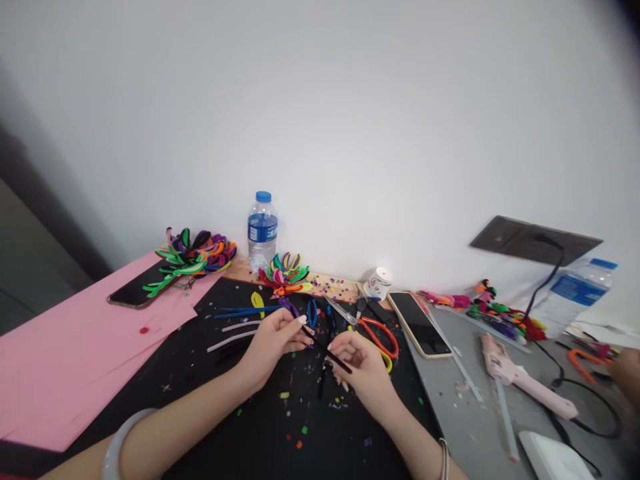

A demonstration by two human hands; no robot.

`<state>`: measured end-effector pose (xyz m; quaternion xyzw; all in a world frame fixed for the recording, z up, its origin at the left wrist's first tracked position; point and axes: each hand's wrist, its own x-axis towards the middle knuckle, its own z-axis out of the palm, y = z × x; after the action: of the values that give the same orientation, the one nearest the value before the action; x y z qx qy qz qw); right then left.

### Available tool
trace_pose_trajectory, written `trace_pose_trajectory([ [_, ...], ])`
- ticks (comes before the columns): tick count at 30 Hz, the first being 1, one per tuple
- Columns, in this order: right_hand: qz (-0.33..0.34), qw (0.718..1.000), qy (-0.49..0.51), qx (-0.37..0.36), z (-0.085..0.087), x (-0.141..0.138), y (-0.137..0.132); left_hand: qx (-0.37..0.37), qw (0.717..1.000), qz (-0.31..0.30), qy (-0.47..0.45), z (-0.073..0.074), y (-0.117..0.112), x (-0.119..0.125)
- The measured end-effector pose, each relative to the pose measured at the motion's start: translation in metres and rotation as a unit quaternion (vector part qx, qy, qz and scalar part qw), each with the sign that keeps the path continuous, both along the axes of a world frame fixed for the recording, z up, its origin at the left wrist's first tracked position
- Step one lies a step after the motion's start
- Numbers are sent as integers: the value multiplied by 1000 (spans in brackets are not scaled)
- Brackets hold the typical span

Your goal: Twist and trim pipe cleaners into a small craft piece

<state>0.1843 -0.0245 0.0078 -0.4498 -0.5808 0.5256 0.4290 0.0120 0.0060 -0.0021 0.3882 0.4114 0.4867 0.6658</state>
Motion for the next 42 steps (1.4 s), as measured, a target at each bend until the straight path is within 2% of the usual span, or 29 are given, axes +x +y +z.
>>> trace_pose_trajectory([
  [3,-13,997,73,-38,-3,1,1,24,999,-16,42,0,-3,2],
  [6,-25,993,103,-51,-6,4,4,36,996,-34,71,0,-4,4],
  [12,64,990,62,-107,-4,0,3,116,983,-60,129,0,-5,5],
  [16,65,988,58,-128,-6,-2,3,157,970,-83,165,1,-10,4],
  [23,24,989,89,-114,-13,4,8,172,960,-115,188,-2,-11,5],
  [30,29,994,53,-93,-12,-3,4,195,944,-121,235,0,-14,5],
  [42,65,988,81,-113,-15,-1,5,230,921,-153,274,-2,-14,6],
])
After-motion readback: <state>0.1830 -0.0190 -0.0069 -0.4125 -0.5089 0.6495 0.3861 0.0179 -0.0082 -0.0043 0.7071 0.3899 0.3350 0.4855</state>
